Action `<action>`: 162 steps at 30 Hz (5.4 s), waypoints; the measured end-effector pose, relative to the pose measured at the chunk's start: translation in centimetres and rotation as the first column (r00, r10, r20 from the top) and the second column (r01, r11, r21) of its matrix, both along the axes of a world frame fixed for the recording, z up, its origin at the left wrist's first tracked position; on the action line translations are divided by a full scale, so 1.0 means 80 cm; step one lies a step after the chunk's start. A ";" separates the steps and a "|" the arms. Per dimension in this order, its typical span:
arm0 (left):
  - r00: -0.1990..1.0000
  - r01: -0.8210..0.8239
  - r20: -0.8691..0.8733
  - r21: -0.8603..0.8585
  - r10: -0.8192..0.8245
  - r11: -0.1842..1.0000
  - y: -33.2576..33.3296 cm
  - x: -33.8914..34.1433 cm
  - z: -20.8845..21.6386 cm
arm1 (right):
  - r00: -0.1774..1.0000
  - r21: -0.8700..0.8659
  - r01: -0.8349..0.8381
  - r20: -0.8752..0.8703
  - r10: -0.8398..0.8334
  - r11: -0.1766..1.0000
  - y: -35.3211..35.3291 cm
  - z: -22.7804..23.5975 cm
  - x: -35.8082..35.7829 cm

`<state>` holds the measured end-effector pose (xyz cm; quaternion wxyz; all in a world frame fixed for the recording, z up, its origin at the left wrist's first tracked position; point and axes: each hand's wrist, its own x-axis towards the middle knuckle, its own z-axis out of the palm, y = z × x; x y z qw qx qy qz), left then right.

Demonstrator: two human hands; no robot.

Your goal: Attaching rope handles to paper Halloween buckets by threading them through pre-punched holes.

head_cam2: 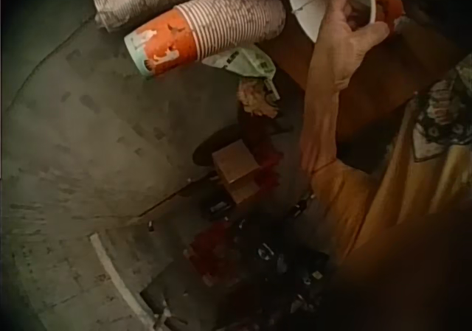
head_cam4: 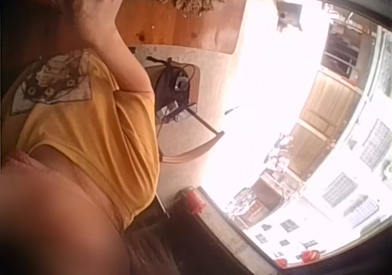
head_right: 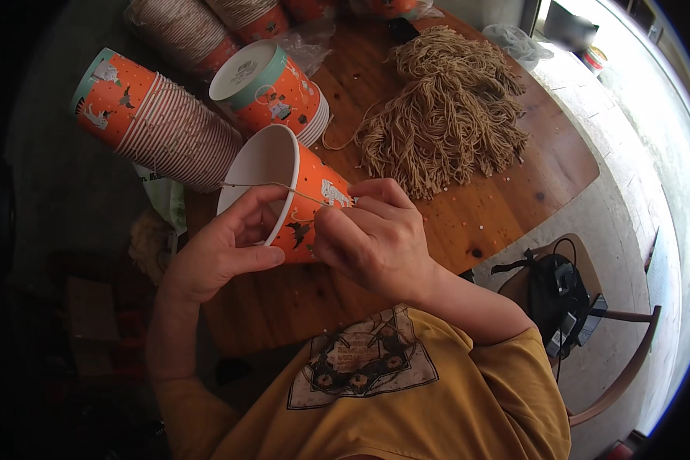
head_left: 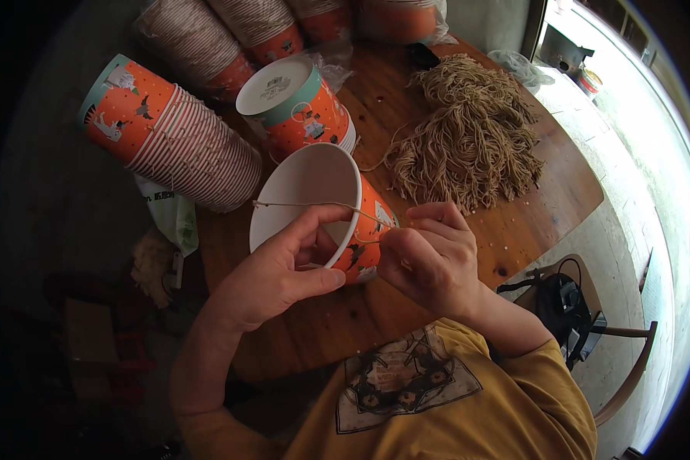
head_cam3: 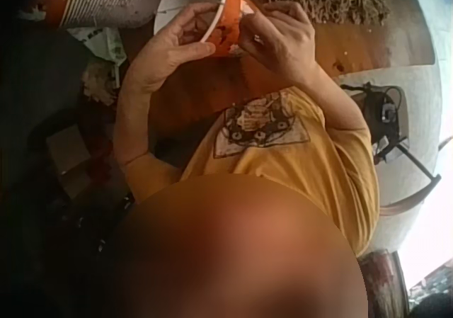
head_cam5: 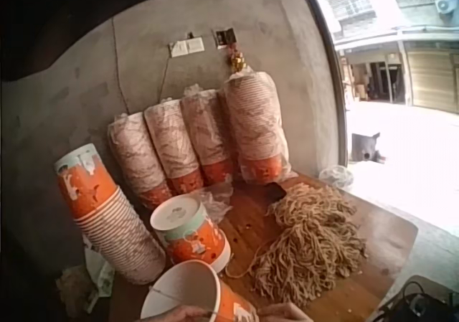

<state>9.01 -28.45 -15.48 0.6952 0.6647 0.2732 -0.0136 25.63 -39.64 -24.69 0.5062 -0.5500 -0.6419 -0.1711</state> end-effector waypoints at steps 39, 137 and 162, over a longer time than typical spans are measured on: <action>0.968 -0.045 0.180 0.810 -0.175 0.585 -0.023 0.016 -0.028 | 0.944 -0.061 -0.197 -0.280 0.172 0.979 -0.020 0.002 0.007; 0.979 -0.022 0.192 0.461 -0.075 0.887 0.000 0.059 -0.078 | 0.942 -0.239 0.001 -0.325 -0.081 0.971 -0.005 -0.027 0.010; 0.922 -0.163 0.353 -0.022 0.160 0.986 0.002 0.048 -0.055 | 0.907 -0.407 -0.337 0.101 0.408 0.849 -0.017 0.027 0.057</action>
